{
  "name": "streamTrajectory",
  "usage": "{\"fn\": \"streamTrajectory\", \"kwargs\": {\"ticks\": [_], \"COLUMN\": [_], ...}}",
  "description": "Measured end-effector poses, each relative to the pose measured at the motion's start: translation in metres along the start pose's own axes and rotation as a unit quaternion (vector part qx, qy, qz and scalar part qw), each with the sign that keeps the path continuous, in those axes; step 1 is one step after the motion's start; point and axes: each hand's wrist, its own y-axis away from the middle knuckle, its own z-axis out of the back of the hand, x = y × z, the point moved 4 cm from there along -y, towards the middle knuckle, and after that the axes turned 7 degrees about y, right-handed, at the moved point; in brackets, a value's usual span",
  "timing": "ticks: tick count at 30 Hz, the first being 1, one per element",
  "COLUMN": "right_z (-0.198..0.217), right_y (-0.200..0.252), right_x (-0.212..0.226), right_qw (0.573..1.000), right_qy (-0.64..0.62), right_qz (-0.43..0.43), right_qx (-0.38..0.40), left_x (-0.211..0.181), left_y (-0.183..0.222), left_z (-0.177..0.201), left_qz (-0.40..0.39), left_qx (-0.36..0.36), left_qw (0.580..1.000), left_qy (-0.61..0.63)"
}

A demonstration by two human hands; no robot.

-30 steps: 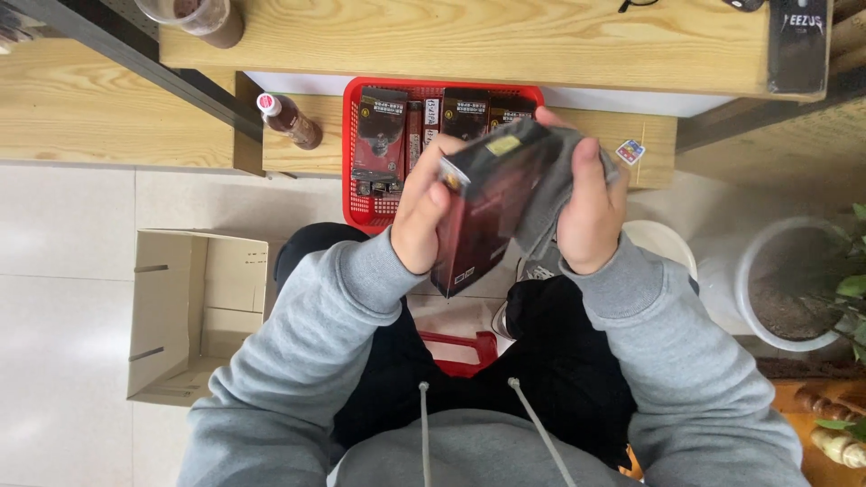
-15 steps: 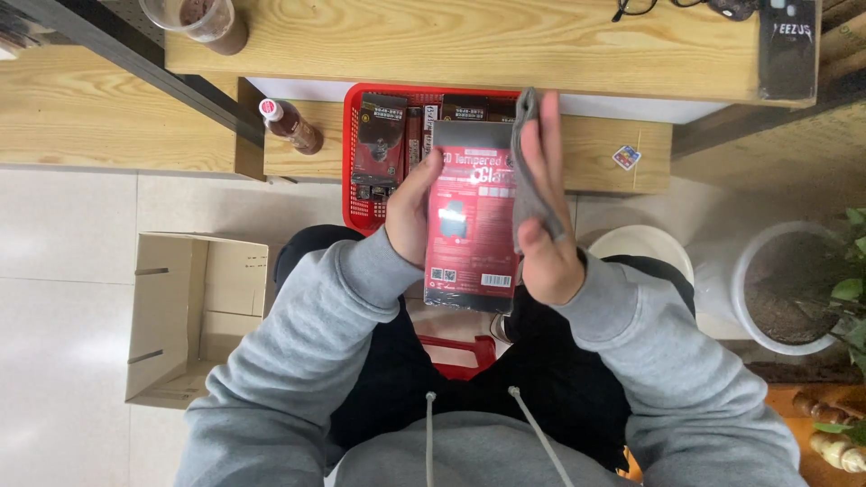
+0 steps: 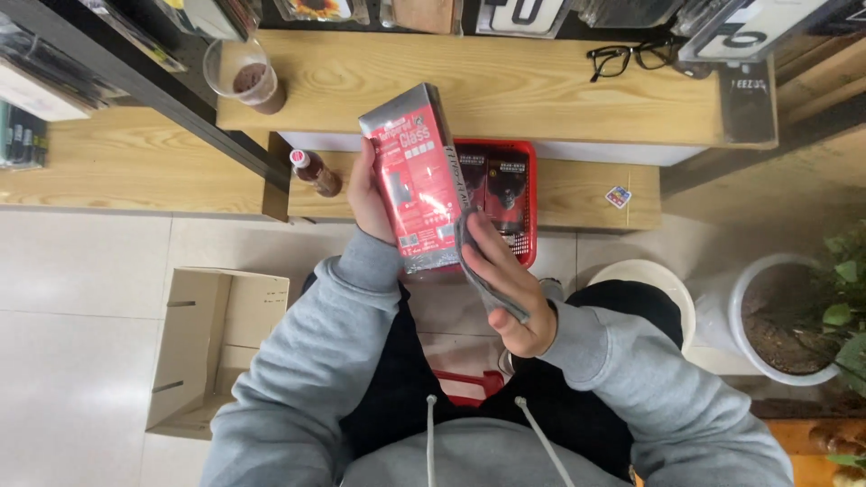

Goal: Wiping and inspecting screen protector boxes with a cloth before organizing them in a basket.

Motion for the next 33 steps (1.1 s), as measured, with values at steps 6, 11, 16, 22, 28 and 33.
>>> {"fn": "streamTrajectory", "kwargs": {"ticks": [6, 11, 16, 22, 28, 33], "right_z": [0.017, 0.019, 0.03, 0.054, 0.046, 0.017], "right_y": [0.004, -0.001, -0.019, -0.066, -0.057, -0.035], "right_x": [-0.015, -0.01, -0.005, 0.007, -0.02, -0.026], "right_qw": [0.999, 0.998, 0.949, 0.945, 0.986, 0.993], "right_qy": [-0.015, -0.004, -0.177, -0.195, 0.045, 0.019], "right_qz": [-0.021, -0.028, -0.198, -0.139, -0.07, -0.097], "right_qx": [-0.044, -0.049, -0.168, -0.223, -0.148, -0.071], "left_x": [0.004, 0.002, 0.023, 0.036, 0.035, 0.022], "left_y": [-0.018, -0.014, 0.006, 0.018, 0.01, -0.029], "left_z": [0.035, 0.054, 0.033, -0.03, -0.071, -0.005], "left_qz": [-0.059, -0.065, -0.036, -0.107, -0.137, -0.151], "left_qx": [-0.071, -0.072, -0.057, 0.101, 0.159, 0.033], "left_qw": [0.994, 0.995, 0.988, 0.945, 0.922, 0.942], "left_qy": [0.056, -0.009, -0.141, -0.291, -0.324, -0.298]}}
